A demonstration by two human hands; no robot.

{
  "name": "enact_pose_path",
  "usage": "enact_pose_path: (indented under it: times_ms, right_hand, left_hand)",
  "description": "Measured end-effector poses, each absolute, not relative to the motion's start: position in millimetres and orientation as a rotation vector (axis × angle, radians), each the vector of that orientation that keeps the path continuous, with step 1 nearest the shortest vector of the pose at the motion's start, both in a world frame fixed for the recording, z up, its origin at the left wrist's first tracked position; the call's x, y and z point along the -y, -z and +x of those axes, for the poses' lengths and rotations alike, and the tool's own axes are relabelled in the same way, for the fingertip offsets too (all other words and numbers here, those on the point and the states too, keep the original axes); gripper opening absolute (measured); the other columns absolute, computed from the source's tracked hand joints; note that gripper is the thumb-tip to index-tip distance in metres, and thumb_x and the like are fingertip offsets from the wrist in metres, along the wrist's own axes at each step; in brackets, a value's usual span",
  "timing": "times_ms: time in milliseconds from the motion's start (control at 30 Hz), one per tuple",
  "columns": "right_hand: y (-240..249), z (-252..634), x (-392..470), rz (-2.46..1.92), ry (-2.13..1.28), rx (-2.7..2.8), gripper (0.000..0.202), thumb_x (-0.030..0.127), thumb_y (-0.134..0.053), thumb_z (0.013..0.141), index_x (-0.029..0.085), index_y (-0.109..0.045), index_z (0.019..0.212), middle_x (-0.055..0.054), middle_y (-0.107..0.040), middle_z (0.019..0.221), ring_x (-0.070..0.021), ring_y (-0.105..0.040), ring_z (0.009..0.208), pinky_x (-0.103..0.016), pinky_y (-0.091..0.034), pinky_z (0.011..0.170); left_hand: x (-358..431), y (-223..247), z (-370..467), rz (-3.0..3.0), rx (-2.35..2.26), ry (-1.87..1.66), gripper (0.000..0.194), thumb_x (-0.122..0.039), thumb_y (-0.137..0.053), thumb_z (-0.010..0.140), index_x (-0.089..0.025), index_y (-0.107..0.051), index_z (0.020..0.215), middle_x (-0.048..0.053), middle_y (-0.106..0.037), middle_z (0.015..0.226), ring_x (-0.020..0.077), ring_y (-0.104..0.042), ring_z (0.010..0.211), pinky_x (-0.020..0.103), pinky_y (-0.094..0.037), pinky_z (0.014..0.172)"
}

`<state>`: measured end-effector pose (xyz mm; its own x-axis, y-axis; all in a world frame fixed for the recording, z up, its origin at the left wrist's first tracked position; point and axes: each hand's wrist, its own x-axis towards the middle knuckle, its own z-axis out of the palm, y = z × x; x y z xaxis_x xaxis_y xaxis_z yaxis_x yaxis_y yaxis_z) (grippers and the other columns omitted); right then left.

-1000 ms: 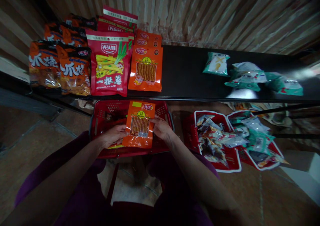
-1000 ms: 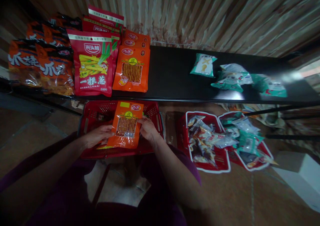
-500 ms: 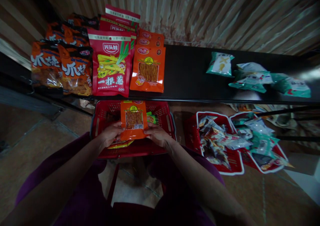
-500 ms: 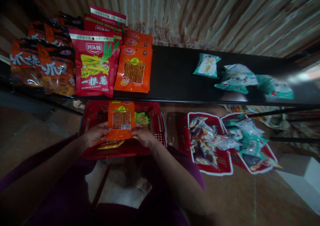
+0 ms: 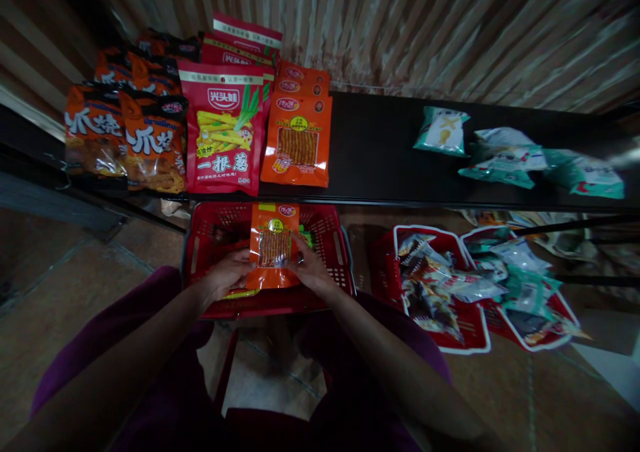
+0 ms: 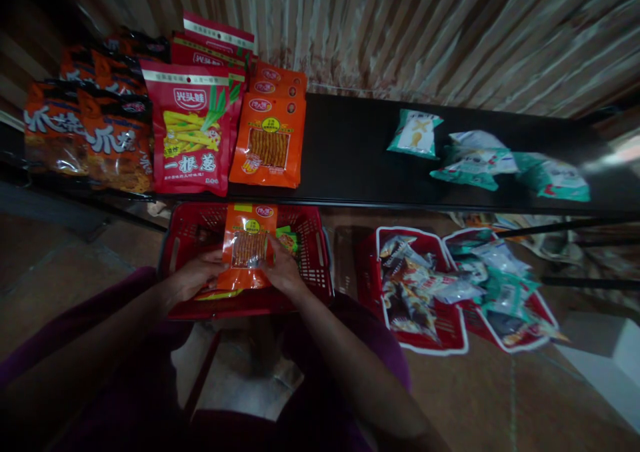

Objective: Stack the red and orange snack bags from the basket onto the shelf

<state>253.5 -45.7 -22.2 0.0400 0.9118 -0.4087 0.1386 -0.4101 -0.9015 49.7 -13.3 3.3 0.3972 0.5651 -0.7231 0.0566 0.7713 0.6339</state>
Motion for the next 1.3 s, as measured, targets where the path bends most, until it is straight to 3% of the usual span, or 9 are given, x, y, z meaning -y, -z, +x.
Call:
enact_pose_path:
  times_ms: [267, 433, 567, 733, 833, 967, 1067, 1200, 1300]
  right_hand:
    - [28, 248, 50, -1.761, -1.296, 1.213, 0.057, 0.021, -0.068, 0.067, 0.026, -0.056, 0.123, -0.005, -0.048, 0.137, -0.0258, -0.026, 0.138, -0.044, -0.017, 0.115]
    - [29, 249, 52, -1.750, -1.386, 1.003, 0.060, 0.036, -0.076, 0.063, 0.026, -0.059, 0.119, -0.005, -0.045, 0.140, -0.0277, -0.018, 0.141, -0.044, -0.014, 0.115]
    - [19, 242, 54, -1.505, -1.684, 0.725, 0.056, 0.046, -0.070, 0.069, 0.030, -0.057, 0.121, -0.001, -0.056, 0.130, -0.0236, -0.041, 0.130, -0.041, -0.032, 0.108]
    - [3, 232, 55, -1.230, -1.963, 0.588, 0.055, 0.047, -0.068, 0.073, 0.033, -0.051, 0.123, 0.000, -0.059, 0.125, -0.0176, -0.060, 0.104, -0.032, -0.050, 0.085]
    - [2, 231, 57, -1.217, -1.970, 0.592, 0.053, 0.046, -0.071, 0.071, 0.028, -0.055, 0.118, -0.002, -0.066, 0.109, -0.0160, -0.064, 0.089, -0.028, -0.052, 0.075]
    - [11, 232, 59, -1.254, -1.972, 0.531, 0.048, 0.048, -0.072, 0.069, 0.023, -0.060, 0.108, -0.001, -0.070, 0.087, -0.0150, -0.065, 0.070, -0.028, -0.051, 0.066]
    - [18, 233, 59, -1.307, -1.948, 0.428, 0.045, 0.045, -0.075, 0.064, 0.021, -0.063, 0.100, -0.002, -0.071, 0.085, -0.0169, -0.066, 0.074, -0.031, -0.051, 0.071]
    - [19, 235, 57, -1.344, -1.863, 0.354, 0.037, 0.038, -0.080, 0.055, 0.020, -0.066, 0.084, -0.002, -0.072, 0.079, -0.0215, -0.067, 0.081, -0.035, -0.052, 0.075]
    - [13, 239, 55, -1.334, -1.896, 0.308, 0.035, 0.031, -0.082, 0.050, 0.021, -0.066, 0.080, -0.003, -0.073, 0.077, -0.0241, -0.068, 0.082, -0.037, -0.053, 0.075]
  left_hand:
    - [16, -4, 61, 0.766, -1.167, -0.327, 0.025, -0.021, -0.064, 0.063, -0.014, -0.063, 0.088, -0.003, -0.059, 0.068, 0.0014, -0.036, 0.037, 0.018, -0.025, 0.038]
    - [19, -11, 70, 0.869, -1.165, -0.301, 0.020, -0.021, -0.058, 0.066, -0.014, -0.062, 0.084, -0.005, -0.056, 0.060, 0.0028, -0.034, 0.036, 0.019, -0.024, 0.038]
    - [22, -10, 77, 0.939, -1.129, -0.301, 0.020, -0.016, -0.054, 0.069, -0.014, -0.062, 0.087, -0.006, -0.054, 0.056, 0.0060, -0.039, 0.041, 0.019, -0.030, 0.042]
    - [26, -3, 84, 1.145, -1.147, -0.321, 0.022, -0.011, -0.052, 0.069, -0.014, -0.066, 0.085, 0.001, -0.066, 0.073, 0.0142, -0.057, 0.066, 0.023, -0.042, 0.061]
    - [29, 1, 87, 1.238, -1.166, -0.240, 0.017, -0.015, -0.053, 0.072, -0.014, -0.068, 0.081, 0.002, -0.066, 0.065, 0.0164, -0.060, 0.064, 0.025, -0.043, 0.064]
    - [30, -1, 87, 1.243, -1.108, -0.162, 0.022, -0.021, -0.055, 0.076, -0.016, -0.068, 0.092, 0.002, -0.069, 0.064, 0.0171, -0.063, 0.062, 0.026, -0.044, 0.063]
    - [29, -7, 85, 1.228, -1.095, -0.174, 0.021, -0.021, -0.056, 0.075, -0.016, -0.069, 0.092, 0.004, -0.071, 0.074, 0.0182, -0.066, 0.068, 0.026, -0.045, 0.064]
    - [20, -12, 79, 1.157, -1.206, -0.223, 0.020, -0.021, -0.053, 0.077, -0.016, -0.068, 0.091, 0.003, -0.069, 0.068, 0.0184, -0.066, 0.068, 0.026, -0.045, 0.064]
    - [9, -9, 71, 1.048, -1.403, -0.420, 0.018, -0.018, -0.052, 0.077, -0.016, -0.065, 0.088, 0.005, -0.070, 0.085, 0.0150, -0.064, 0.066, 0.025, -0.045, 0.062]
